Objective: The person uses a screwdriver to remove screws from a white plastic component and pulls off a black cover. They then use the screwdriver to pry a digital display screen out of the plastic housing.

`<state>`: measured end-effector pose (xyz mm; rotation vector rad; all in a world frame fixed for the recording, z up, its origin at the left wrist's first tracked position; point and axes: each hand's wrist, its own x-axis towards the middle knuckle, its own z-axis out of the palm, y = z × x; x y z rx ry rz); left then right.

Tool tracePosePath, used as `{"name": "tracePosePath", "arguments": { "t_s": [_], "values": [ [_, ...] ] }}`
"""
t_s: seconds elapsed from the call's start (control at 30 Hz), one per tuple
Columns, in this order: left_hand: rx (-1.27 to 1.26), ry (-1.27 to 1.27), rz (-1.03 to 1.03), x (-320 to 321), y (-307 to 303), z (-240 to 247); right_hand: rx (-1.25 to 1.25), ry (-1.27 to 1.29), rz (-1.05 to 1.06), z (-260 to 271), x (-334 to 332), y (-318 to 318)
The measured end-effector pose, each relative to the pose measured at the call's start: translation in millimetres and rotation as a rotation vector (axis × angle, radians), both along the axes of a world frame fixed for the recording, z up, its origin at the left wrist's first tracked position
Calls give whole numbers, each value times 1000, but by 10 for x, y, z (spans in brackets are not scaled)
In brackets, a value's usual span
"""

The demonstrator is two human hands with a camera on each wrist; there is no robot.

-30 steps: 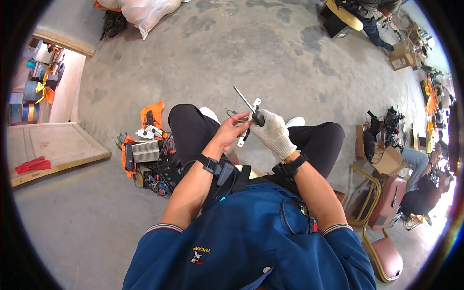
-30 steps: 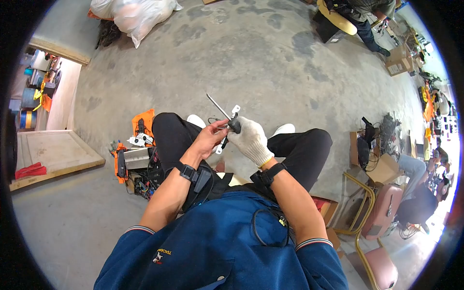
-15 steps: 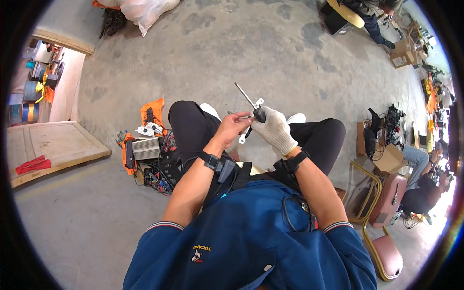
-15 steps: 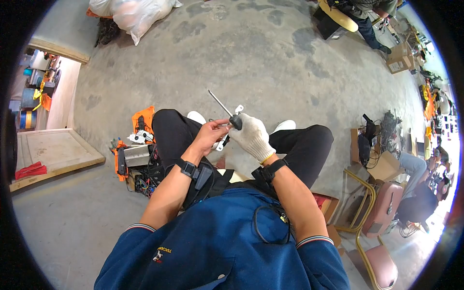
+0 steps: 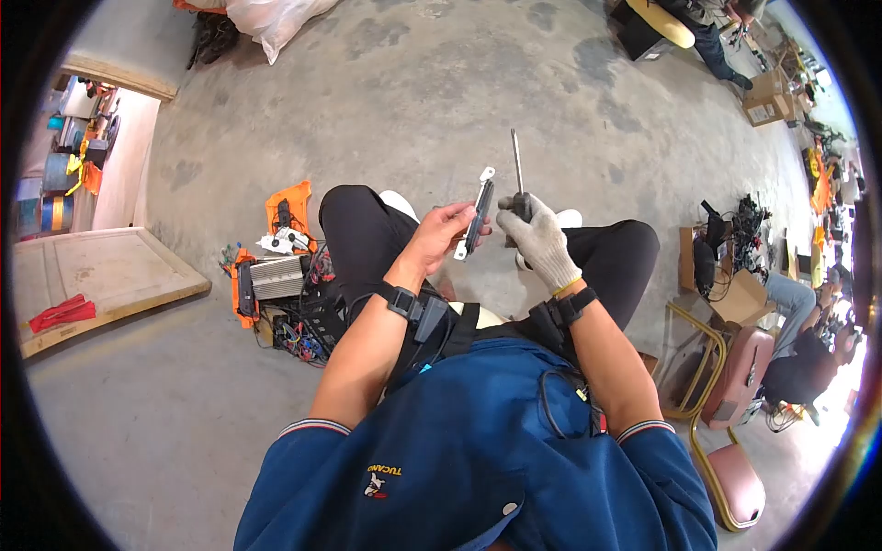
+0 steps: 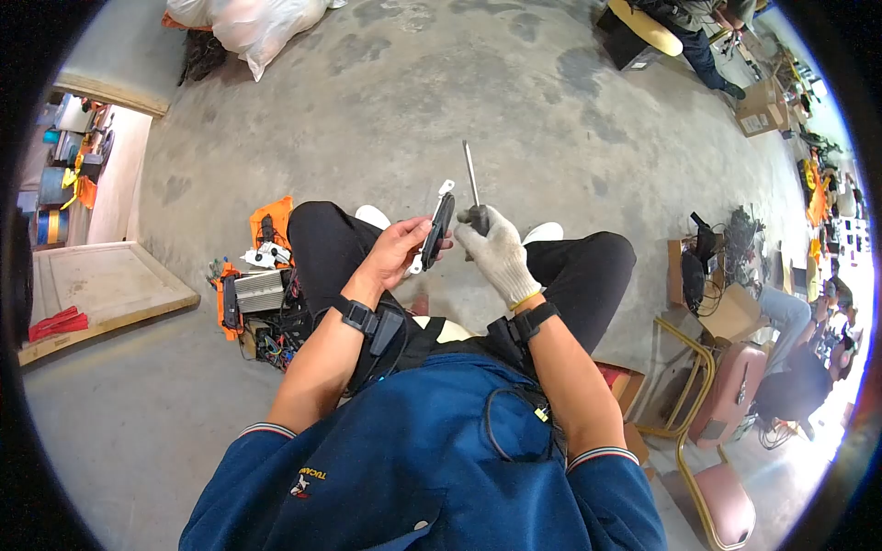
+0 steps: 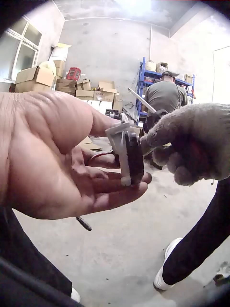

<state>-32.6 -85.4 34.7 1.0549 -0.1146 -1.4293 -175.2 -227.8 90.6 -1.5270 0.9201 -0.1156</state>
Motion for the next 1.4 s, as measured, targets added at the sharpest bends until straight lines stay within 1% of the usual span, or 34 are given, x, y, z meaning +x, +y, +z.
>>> {"name": "tracePosePath", "arguments": {
  "t_s": [0.07, 0.13, 0.17, 0.23, 0.27, 0.33, 0.43, 0.6, 0.73, 0.83, 1.1, 1.17, 1.27, 1.33, 1.4],
  "values": [
    [-29, 5, -21, -1, 13, 11, 47, -38, -58, 100, 20, -8],
    [-101, 105, -29, 1, 6, 28, 74, -41, -77, 176, 27, -26],
    [-100, 105, -31, 4, 8, 38, 100, -43, -98, 190, 26, -37],
    [-138, 239, -31, 20, 11, 96, 121, -46, -113, 160, 18, -77],
    [-136, 239, -34, 25, 13, 103, 136, -66, -120, 130, 13, -102],
    [-221, 343, -51, 35, 12, 109, 150, -85, -131, 177, 24, -125],
    [-253, 387, -88, 56, 21, 63, 169, -53, -128, 259, 20, -154],
    [-326, 503, -86, 67, 29, 14, 218, -125, -91, 193, -6, -218],
    [-360, 558, -94, 69, 26, 5, 217, -112, -82, 181, -27, -243],
    [-297, 525, -77, 64, 24, 14, 201, -73, -66, 182, -36, -248],
    [-330, 487, -96, 56, 26, 39, 214, -69, -48, 262, -9, -207],
    [-321, 470, -99, 55, 21, 56, 207, -72, -46, 193, -19, -217],
    [-310, 407, -108, 48, 15, 71, 197, -46, -47, 201, -33, -220],
    [-259, 318, -90, 35, 21, 85, 194, -18, -45, 285, -43, -192],
    [-239, 270, -73, 25, 29, 41, 5, 139, -96, 387, -70, -145]
  ]
}}
